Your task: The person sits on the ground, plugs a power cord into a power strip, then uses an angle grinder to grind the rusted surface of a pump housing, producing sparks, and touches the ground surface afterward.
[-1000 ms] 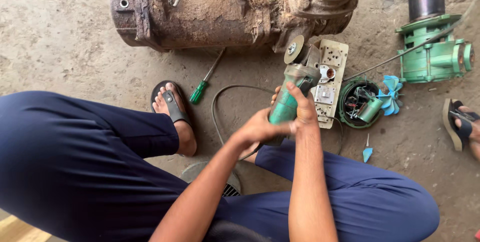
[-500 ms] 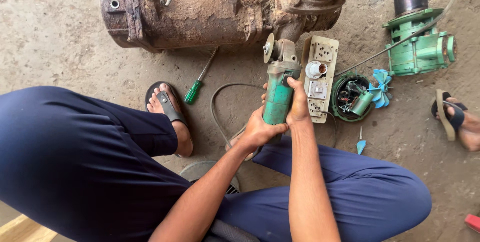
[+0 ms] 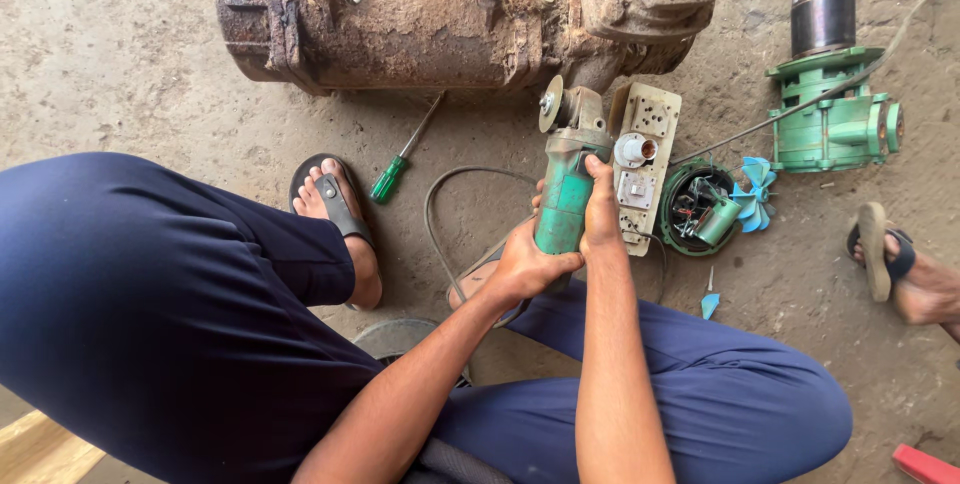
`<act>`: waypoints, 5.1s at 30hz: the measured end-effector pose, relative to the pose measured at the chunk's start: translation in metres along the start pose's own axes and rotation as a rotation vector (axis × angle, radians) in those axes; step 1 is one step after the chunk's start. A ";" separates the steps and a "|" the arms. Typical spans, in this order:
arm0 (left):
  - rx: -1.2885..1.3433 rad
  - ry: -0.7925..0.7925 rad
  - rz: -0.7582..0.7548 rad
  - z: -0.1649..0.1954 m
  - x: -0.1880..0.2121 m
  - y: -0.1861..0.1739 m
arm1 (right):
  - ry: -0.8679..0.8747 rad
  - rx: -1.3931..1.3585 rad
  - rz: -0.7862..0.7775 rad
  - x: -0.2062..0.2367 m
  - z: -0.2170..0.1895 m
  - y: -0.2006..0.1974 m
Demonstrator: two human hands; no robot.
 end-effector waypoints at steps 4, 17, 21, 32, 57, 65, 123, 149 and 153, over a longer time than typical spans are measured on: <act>-0.045 0.026 0.007 0.000 -0.001 -0.005 | -0.007 -0.031 -0.045 0.002 0.002 0.003; -0.161 -0.023 0.002 0.006 0.000 -0.009 | -0.098 -0.015 0.012 0.009 -0.002 0.013; -0.090 0.012 0.008 0.009 0.002 -0.007 | -0.100 0.035 0.089 0.014 -0.006 0.014; -0.343 0.096 0.044 0.029 0.013 -0.007 | -0.176 0.056 -0.031 0.022 -0.007 0.003; -0.670 0.511 0.257 0.054 0.020 -0.057 | -0.218 0.012 0.083 0.043 -0.020 0.007; -0.231 0.077 -0.136 0.006 0.001 -0.014 | -0.204 0.159 0.090 0.025 -0.018 0.009; 0.024 0.059 0.095 -0.018 -0.045 0.023 | -0.068 0.408 0.015 -0.031 -0.052 0.011; -0.408 0.051 0.112 0.064 0.006 -0.044 | -0.110 0.147 0.036 -0.002 -0.041 0.079; -0.725 0.092 -0.072 0.118 0.013 -0.068 | -0.098 0.042 0.006 0.002 -0.039 0.090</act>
Point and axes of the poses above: each hand's wrist, its own x-axis away from the middle knuckle, its own y-axis out of the palm, z = x × y, the point moved 3 cm from there along -x, towards the middle knuckle, and after that the axes turned 3 degrees about y, right-handed, at the moved point
